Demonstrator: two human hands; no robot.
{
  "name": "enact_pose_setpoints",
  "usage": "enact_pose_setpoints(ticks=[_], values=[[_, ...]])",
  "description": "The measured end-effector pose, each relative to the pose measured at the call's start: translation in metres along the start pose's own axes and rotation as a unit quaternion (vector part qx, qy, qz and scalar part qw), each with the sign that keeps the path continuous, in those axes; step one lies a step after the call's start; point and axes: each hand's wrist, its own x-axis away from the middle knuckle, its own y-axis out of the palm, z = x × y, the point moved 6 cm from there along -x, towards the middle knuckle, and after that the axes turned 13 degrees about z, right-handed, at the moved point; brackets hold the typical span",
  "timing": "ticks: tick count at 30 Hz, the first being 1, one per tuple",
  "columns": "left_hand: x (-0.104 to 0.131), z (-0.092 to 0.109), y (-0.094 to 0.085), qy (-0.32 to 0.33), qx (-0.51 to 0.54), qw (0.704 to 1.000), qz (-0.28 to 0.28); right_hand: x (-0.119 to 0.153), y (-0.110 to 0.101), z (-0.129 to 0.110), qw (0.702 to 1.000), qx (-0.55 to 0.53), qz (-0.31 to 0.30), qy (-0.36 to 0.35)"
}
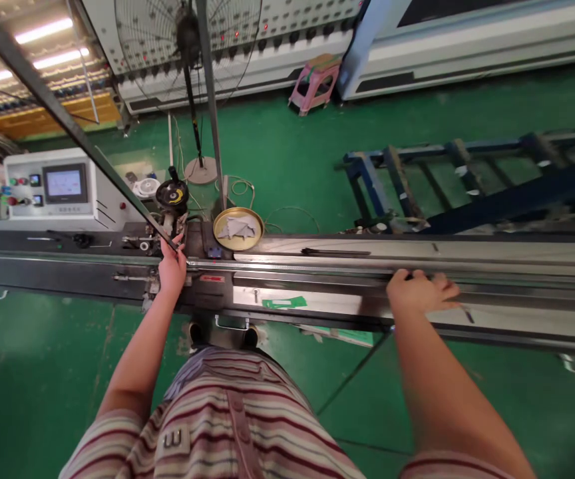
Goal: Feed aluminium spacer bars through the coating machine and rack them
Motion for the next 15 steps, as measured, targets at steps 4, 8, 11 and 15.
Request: enact_pose_setpoints(ticks=[4,8,11,15], values=[[-0.032,-0.046,-0.058,-0.008,-0.055,0.998,0.011,0.061,0.001,-0.046,0.997,-0.015,-0.032,-0.071],[-0.066,-0.095,-0.117,-0.008,-0.103,0.994,0.044,0.128,-0.002,-0.094,0.994,-0.013,-0.038,-0.105],[-0.091,-0.132,-0.156,-0.017,-0.104,0.993,0.058,0.177,-0.009,-0.128,0.99,-0.002,-0.035,-0.136],[-0.123,-0.17,-0.203,-0.055,-0.097,0.991,0.074,0.223,-0.035,-0.169,0.983,0.019,-0.021,-0.179]])
